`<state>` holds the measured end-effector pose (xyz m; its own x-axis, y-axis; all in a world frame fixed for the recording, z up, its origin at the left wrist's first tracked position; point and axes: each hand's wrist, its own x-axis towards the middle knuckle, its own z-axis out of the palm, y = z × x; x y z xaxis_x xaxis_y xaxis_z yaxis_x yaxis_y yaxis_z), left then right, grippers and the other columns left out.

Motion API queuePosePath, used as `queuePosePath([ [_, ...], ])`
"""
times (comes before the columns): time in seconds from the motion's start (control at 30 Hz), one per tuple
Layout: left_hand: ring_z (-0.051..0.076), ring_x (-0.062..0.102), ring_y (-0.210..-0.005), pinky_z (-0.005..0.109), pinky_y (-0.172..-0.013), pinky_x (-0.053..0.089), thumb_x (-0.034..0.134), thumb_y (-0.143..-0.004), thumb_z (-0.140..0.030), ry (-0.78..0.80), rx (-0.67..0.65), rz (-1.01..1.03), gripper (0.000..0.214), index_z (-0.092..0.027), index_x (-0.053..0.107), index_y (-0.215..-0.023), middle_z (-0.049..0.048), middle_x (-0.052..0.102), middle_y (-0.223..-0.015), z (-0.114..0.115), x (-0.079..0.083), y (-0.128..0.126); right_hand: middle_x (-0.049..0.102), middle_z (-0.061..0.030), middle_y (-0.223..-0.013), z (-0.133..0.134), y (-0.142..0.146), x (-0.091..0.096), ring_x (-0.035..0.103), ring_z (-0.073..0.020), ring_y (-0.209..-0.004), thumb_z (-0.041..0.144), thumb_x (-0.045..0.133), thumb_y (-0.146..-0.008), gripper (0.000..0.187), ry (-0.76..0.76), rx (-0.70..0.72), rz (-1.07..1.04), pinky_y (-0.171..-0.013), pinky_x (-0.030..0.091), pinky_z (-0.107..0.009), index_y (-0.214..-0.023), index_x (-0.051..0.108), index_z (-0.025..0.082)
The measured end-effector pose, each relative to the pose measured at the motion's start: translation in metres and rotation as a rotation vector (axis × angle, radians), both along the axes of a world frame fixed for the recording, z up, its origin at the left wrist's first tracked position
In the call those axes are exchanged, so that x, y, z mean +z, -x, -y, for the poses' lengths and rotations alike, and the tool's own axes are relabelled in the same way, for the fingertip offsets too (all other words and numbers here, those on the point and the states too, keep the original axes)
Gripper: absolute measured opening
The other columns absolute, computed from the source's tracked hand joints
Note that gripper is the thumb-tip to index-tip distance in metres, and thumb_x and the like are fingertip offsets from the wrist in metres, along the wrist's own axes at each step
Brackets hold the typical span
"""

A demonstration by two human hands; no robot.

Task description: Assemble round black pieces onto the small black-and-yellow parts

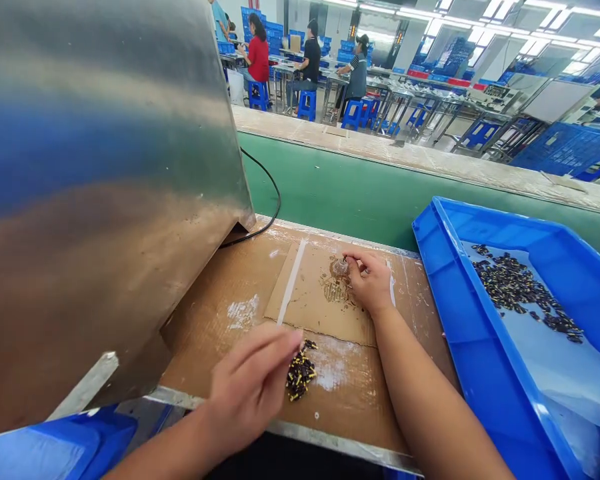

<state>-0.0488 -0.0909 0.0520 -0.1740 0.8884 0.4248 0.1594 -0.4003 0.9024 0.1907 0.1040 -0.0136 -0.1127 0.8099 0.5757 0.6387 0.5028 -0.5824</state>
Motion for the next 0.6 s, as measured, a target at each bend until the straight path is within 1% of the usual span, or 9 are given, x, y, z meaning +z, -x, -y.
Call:
queuePosePath([
  [0.03,0.019,0.071,-0.085,0.031,-0.079,0.061,0.073,-0.085,-0.013,0.012,-0.019,0.024,0.033,-0.035,0.076,-0.110,0.0041,0.075,-0.094,-0.016,-0.002,-0.013,0.075,-0.0048,-0.096,0.000,0.000,0.000,0.065,-0.0177,-0.078,0.027,0.060,-0.096,0.019,0.000,-0.001,0.003,-0.069,0.053,-0.030,-0.104,0.077,0.024],
  [0.07,0.018,0.071,-0.084,0.030,-0.078,0.061,0.071,-0.087,-0.013,0.048,-0.047,0.065,0.035,-0.033,0.075,-0.115,0.0046,0.075,-0.096,-0.033,-0.004,-0.024,0.075,-0.0048,-0.096,0.001,0.000,0.000,0.065,-0.0177,-0.078,0.027,0.060,-0.096,0.019,0.004,-0.002,0.003,-0.068,0.053,-0.030,-0.104,0.077,0.024],
  [0.13,0.016,0.071,-0.078,0.028,-0.073,0.061,0.072,-0.088,-0.019,0.207,-0.114,0.279,0.024,-0.027,0.076,-0.110,0.0059,0.075,-0.092,-0.063,-0.003,-0.041,0.076,-0.0051,-0.098,0.001,-0.001,0.000,0.065,-0.0178,-0.079,0.028,0.060,-0.096,0.019,0.013,-0.002,0.001,-0.068,0.053,-0.030,-0.104,0.077,0.023],
  [0.2,0.015,0.069,-0.073,0.026,-0.070,0.060,0.076,-0.086,-0.025,0.303,-0.153,0.449,0.017,-0.021,0.077,-0.102,0.0068,0.074,-0.087,-0.088,-0.005,-0.048,0.076,-0.0052,-0.099,0.002,-0.001,0.001,0.065,-0.0181,-0.079,0.027,0.060,-0.096,0.019,0.020,-0.001,0.004,-0.069,0.053,-0.031,-0.105,0.077,0.024],
  [0.27,0.014,0.067,-0.071,0.024,-0.069,0.058,0.079,-0.083,-0.027,0.323,-0.133,0.510,0.018,-0.017,0.075,-0.097,0.0069,0.072,-0.082,-0.105,-0.012,-0.049,0.076,-0.0049,-0.099,0.002,0.000,0.001,0.065,-0.0184,-0.080,0.027,0.060,-0.096,0.019,0.018,-0.002,0.010,-0.069,0.053,-0.031,-0.105,0.076,0.024],
  [0.37,0.012,0.065,-0.071,0.021,-0.067,0.053,0.080,-0.080,-0.030,0.405,-0.072,0.608,0.022,-0.014,0.072,-0.093,0.0051,0.069,-0.080,-0.114,-0.033,-0.048,0.076,-0.0046,-0.097,0.002,0.001,0.001,0.065,-0.0187,-0.080,0.027,0.059,-0.097,0.020,-0.005,-0.027,0.003,-0.070,0.054,-0.032,-0.105,0.076,0.024],
  [0.47,0.011,0.062,-0.071,0.020,-0.064,0.049,0.080,-0.079,-0.034,0.492,-0.078,0.684,0.027,-0.015,0.069,-0.095,0.0038,0.067,-0.081,-0.113,-0.049,-0.049,0.077,-0.0047,-0.096,0.000,0.002,0.000,0.065,-0.0187,-0.077,0.029,0.058,-0.098,0.020,-0.011,-0.054,0.007,-0.069,0.054,-0.032,-0.105,0.076,0.025],
  [0.53,0.011,0.060,-0.072,0.020,-0.063,0.048,0.078,-0.081,-0.035,0.495,-0.096,0.658,0.027,-0.015,0.069,-0.097,0.0035,0.065,-0.082,-0.110,-0.052,-0.051,0.077,-0.0046,-0.095,-0.001,0.002,-0.001,0.064,-0.0184,-0.074,0.031,0.059,-0.098,0.020,-0.001,-0.063,0.016,-0.067,0.054,-0.032,-0.105,0.077,0.025],
  [0.6,0.011,0.058,-0.072,0.020,-0.063,0.047,0.077,-0.082,-0.035,0.495,-0.110,0.634,0.025,-0.016,0.069,-0.097,0.0032,0.064,-0.081,-0.109,-0.052,-0.052,0.077,-0.0043,-0.095,-0.002,0.002,-0.002,0.064,-0.0183,-0.072,0.032,0.059,-0.098,0.020,0.001,-0.068,0.021,-0.067,0.054,-0.033,-0.104,0.077,0.025],
])
